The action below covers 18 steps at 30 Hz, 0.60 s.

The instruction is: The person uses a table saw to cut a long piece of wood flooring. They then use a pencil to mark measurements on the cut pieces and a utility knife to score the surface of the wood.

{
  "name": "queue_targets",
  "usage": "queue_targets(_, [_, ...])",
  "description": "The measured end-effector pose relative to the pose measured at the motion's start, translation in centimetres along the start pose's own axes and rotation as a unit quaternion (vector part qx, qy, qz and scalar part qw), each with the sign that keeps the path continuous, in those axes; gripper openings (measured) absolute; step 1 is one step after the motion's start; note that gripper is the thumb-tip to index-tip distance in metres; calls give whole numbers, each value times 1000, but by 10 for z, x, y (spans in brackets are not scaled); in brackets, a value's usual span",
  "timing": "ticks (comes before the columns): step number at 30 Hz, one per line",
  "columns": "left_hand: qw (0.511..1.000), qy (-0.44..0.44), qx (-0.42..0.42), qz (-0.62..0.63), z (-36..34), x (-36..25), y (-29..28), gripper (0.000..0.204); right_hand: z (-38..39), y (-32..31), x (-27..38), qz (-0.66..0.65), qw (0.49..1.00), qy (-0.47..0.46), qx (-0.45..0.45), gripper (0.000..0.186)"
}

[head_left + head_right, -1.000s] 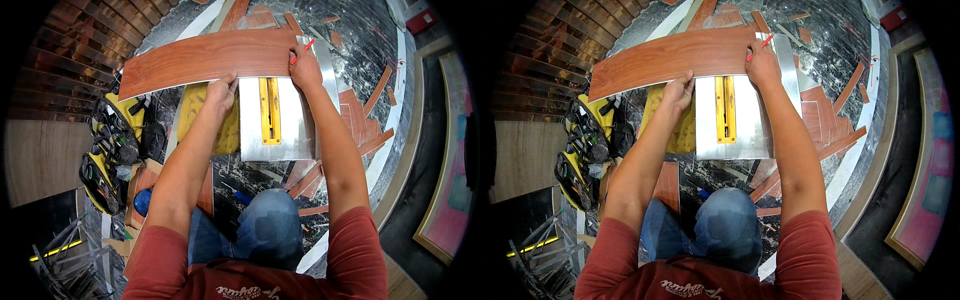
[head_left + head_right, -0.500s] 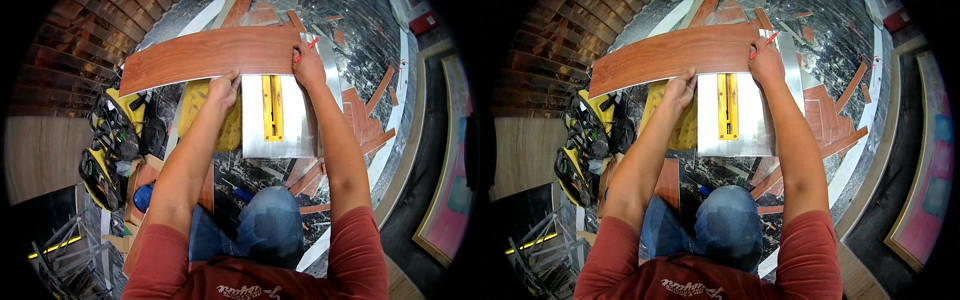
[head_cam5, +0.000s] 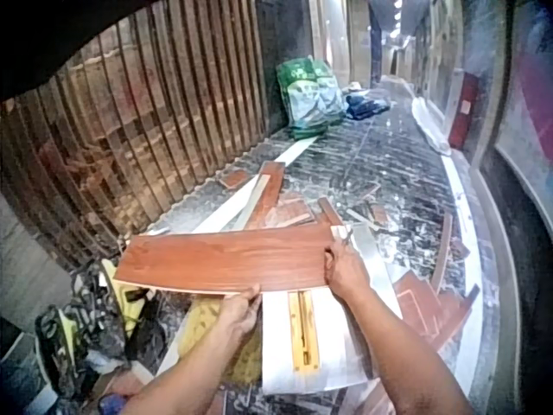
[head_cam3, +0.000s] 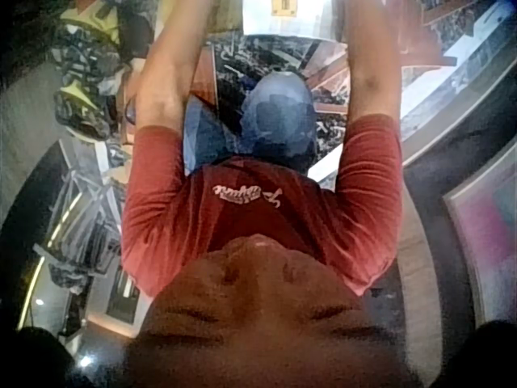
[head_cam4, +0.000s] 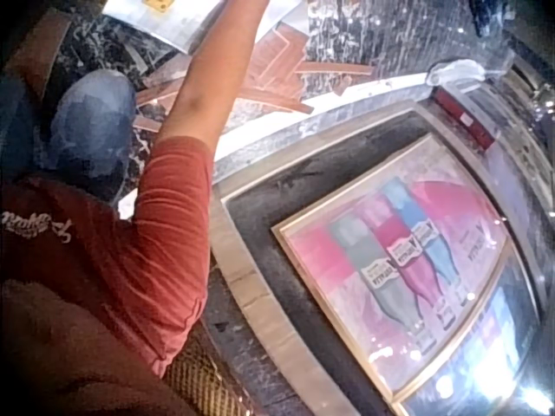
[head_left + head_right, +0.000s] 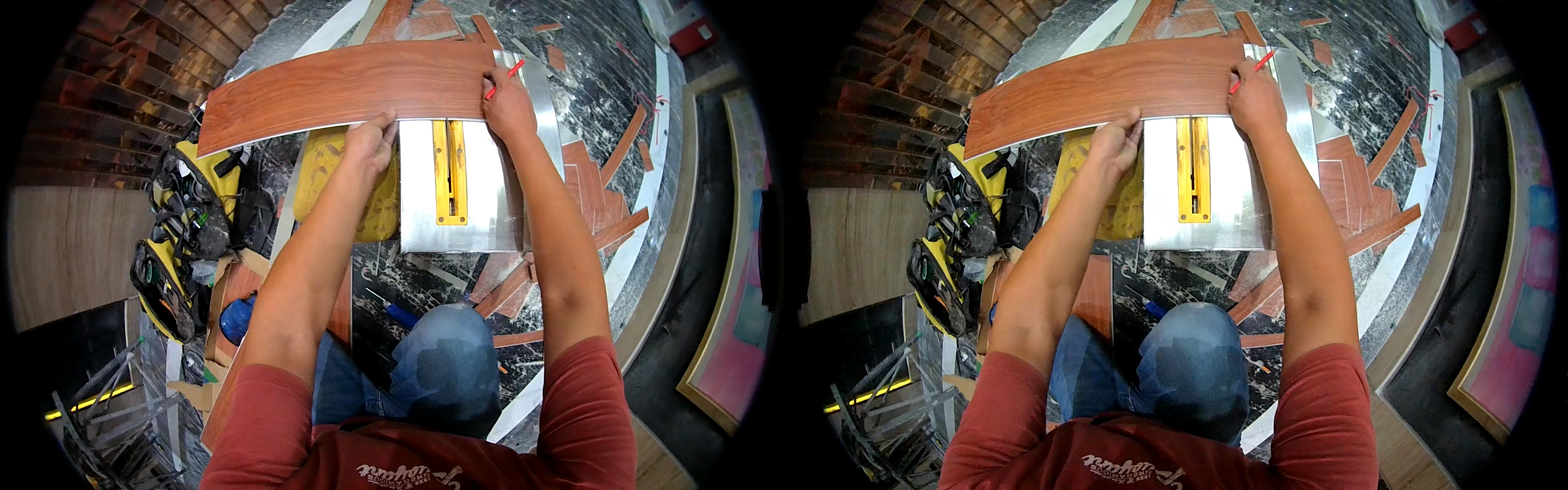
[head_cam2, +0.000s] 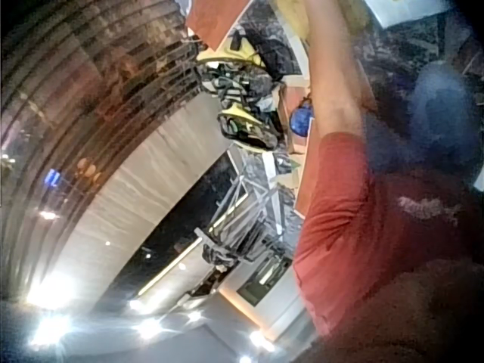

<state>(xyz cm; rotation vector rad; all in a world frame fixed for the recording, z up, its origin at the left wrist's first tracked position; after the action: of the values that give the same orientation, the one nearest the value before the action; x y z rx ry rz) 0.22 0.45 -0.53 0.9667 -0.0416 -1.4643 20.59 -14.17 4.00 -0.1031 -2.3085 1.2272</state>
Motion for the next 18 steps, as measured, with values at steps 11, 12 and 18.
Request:
queue_targets(11, [1000, -17, 6, 3, -5, 0, -2, 37, 1, 2, -5, 15, 1000, 5, -7, 25])
queue_targets(12, [1000, -17, 8, 4, -6, 0, -3, 38, 1, 3, -5, 11, 1000, 2, -13, 24])
queue_targets(18, [1000, -9, -2, 3, -4, 1, -1, 39, -1, 5, -9, 21, 1000, -8, -1, 23])
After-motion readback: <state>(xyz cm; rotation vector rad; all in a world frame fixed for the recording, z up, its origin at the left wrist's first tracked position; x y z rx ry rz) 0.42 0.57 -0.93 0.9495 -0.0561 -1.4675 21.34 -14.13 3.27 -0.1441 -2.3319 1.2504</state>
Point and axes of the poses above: each hand's wrist, its own z-axis away from the middle knuckle, its own y-axis out of the palm, x = y × z, the point moved 2 cm from there along -z, towards the middle knuckle, and after that the axes turned 14 degrees about -y, right-handed, at the moved point
